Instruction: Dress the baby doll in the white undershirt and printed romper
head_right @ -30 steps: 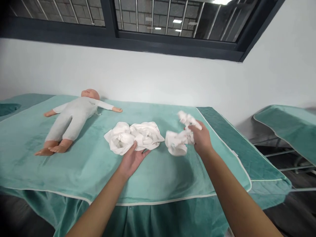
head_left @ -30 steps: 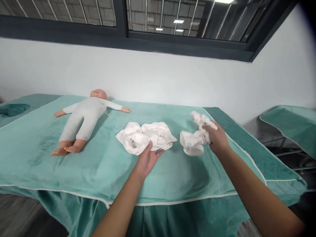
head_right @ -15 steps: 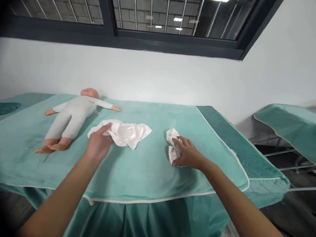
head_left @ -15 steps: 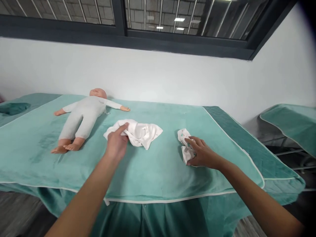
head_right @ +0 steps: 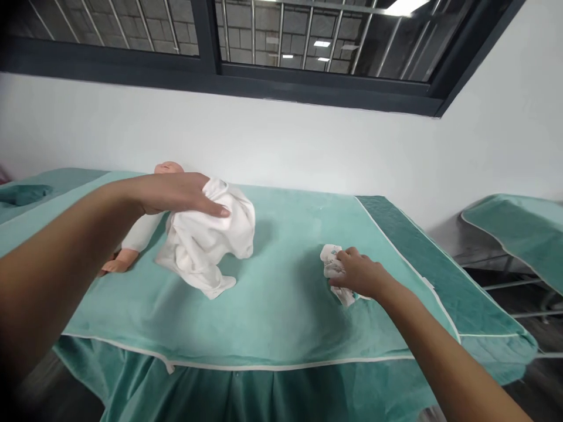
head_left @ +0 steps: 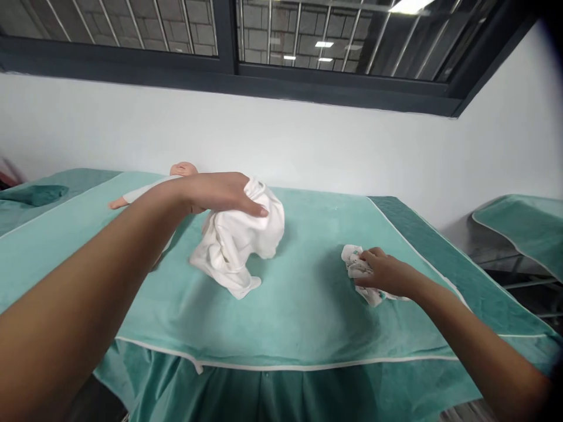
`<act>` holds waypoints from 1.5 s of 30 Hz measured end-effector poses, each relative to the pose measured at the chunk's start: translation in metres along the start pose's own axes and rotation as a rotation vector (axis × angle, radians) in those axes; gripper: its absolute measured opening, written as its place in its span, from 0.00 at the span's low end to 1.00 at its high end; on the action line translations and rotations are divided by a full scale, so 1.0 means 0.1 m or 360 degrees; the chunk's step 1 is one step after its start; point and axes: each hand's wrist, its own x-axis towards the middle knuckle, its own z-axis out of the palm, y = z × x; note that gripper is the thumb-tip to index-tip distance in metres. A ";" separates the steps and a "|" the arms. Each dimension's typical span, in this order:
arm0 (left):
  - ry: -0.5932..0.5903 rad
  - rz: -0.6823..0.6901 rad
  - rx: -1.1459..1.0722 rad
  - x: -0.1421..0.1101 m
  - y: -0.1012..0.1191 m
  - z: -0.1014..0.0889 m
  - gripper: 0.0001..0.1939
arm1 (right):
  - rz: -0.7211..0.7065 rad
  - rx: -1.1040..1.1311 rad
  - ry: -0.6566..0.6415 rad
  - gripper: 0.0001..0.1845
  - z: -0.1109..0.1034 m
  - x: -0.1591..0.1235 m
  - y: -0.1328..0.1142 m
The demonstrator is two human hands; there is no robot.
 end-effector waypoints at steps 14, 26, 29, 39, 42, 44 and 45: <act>-0.0126 0.0558 0.1071 -0.27 0.02 0.40 0.15 | -0.0935 0.0402 0.0542 0.10 -1.16 0.23 -2.02; 0.1204 0.0964 0.1422 -0.16 -0.22 0.70 0.14 | -0.0717 0.0371 0.1063 0.13 -1.16 0.15 -1.73; 0.1173 0.1105 0.1036 -0.21 -0.09 0.77 0.08 | -0.0810 0.0725 0.1072 0.09 -1.22 0.06 -1.78; 0.1278 0.0717 0.1340 -0.22 -0.21 0.60 0.16 | -0.0422 0.0371 0.1100 0.16 -1.25 0.20 -1.43; 0.1077 0.0458 0.1086 -0.12 -0.51 0.49 0.12 | -0.0221 0.0532 0.0794 0.13 -0.95 0.41 -1.18; 0.0945 0.0324 0.0773 -0.08 -0.72 0.45 0.11 | -0.0145 0.0700 0.0645 0.11 -0.72 0.50 -1.04; 0.0902 0.0274 0.0649 -0.07 -0.80 0.43 0.13 | -0.0127 0.0764 0.0603 0.11 -0.62 0.53 -0.98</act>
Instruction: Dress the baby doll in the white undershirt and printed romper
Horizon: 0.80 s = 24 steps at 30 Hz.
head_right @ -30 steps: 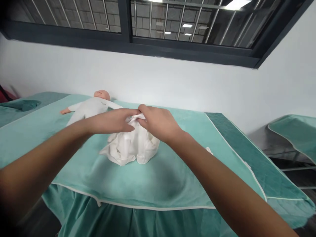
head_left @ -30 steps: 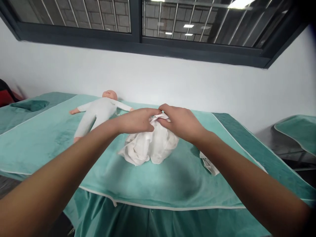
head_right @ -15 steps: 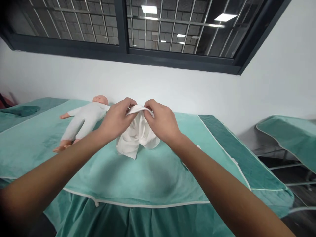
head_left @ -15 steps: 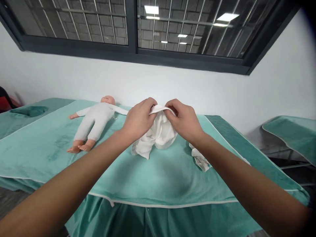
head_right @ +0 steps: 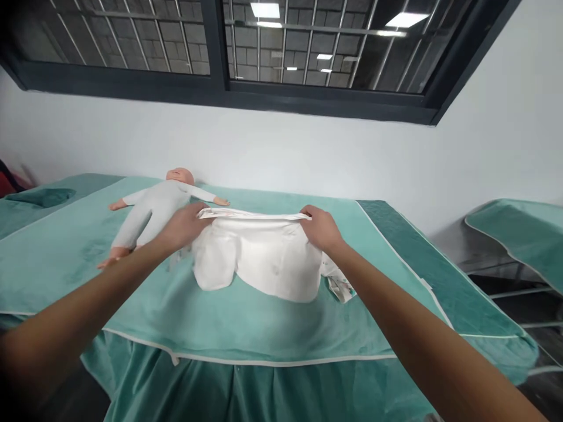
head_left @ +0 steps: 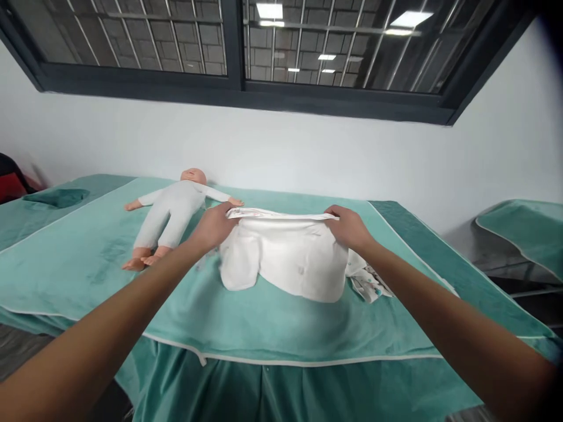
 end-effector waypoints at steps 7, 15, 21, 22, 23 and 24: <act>-0.0259 -0.0181 -0.0020 0.44 -0.37 0.05 0.23 | 0.0001 -0.0121 -0.0047 0.14 0.20 0.41 0.13; 0.0217 0.0097 0.0693 0.98 -0.65 0.84 0.21 | -0.0353 -0.0827 0.0036 0.25 1.22 0.82 -0.07; -0.0333 0.0270 0.0460 0.98 -0.66 1.62 0.17 | -0.0227 -0.0616 -0.0304 0.23 2.02 0.57 -0.17; -0.0281 0.0238 0.0504 1.02 -0.69 1.66 0.18 | -0.0152 -0.0606 -0.0276 0.25 2.06 0.60 -0.14; -0.0208 0.0216 0.0542 1.07 -0.72 1.68 0.19 | -0.0095 -0.0590 -0.0236 0.27 2.08 0.64 -0.11; -0.0143 0.0196 0.0565 1.12 -0.74 1.68 0.20 | -0.0052 -0.0572 -0.0199 0.28 2.08 0.68 -0.07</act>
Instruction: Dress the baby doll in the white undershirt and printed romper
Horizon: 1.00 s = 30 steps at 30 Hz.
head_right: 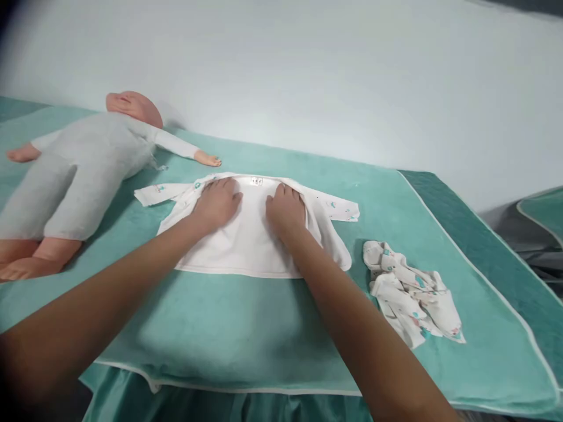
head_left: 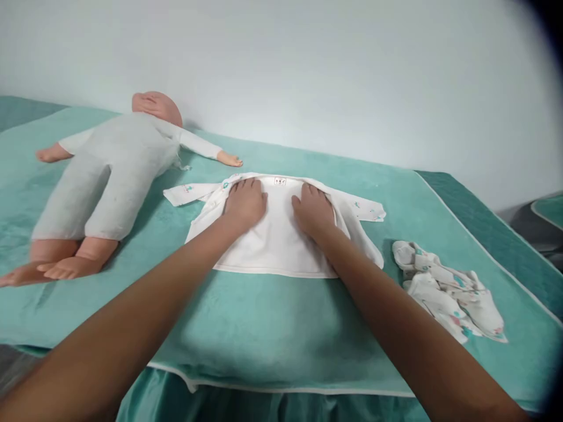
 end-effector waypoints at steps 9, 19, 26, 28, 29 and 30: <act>-0.0109 -0.0403 -0.0066 0.28 0.27 0.08 0.27 | 0.0047 0.0052 -0.0112 0.34 0.04 0.17 0.11; 0.0053 -0.0325 0.0072 0.22 0.32 0.21 0.35 | -0.0110 0.0014 -0.0237 0.37 0.02 -0.01 0.10; 0.0007 -0.0197 0.0122 -0.02 0.34 0.20 0.35 | -0.0347 -0.0006 -0.0103 0.37 0.03 -0.32 0.03; -0.0014 -0.0184 0.0107 -0.12 0.30 0.17 0.34 | -0.0341 -0.0006 -0.0112 0.37 0.00 -0.39 0.04; -0.0031 -0.0177 0.0099 -0.17 0.26 0.14 0.34 | -0.0339 -0.0007 -0.0121 0.38 -0.01 -0.43 0.05; -0.0047 -0.0173 0.0095 -0.22 0.22 0.12 0.34 | -0.0337 -0.0008 -0.0134 0.38 -0.03 -0.47 0.06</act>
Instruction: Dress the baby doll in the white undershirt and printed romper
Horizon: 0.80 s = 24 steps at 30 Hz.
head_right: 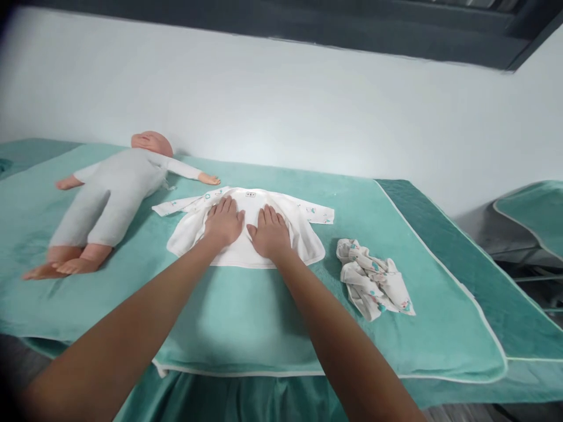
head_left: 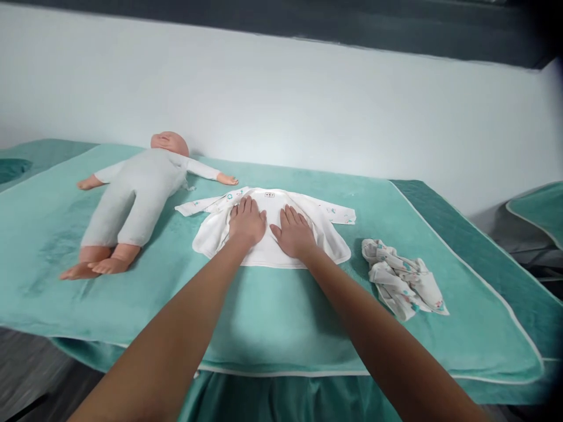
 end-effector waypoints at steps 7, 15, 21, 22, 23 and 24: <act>0.0036 -0.0002 0.0089 -0.27 -0.32 -0.13 0.34 | -0.0060 -0.0007 0.0004 0.38 -0.08 -0.49 0.00; 0.0049 0.0027 0.0125 -0.46 -0.34 -0.11 0.32 | -0.0420 0.0163 0.0131 0.27 -0.26 -1.15 -0.11; 0.0220 0.0102 0.0124 -0.48 -0.33 -0.08 0.29 | -0.0289 0.0041 0.0234 0.12 -0.24 -1.19 -0.13; 0.0235 0.0098 0.0118 -0.47 -0.34 -0.07 0.28 | -0.0301 0.0017 0.0232 0.12 -0.22 -1.17 -0.13; 0.0246 0.0092 0.0109 -0.47 -0.34 -0.07 0.27 | -0.0314 0.0019 0.0224 0.12 -0.21 -1.15 -0.13; 0.0259 0.0084 0.0094 -0.46 -0.34 -0.07 0.27 | -0.0334 0.0048 0.0202 0.11 -0.22 -1.13 -0.12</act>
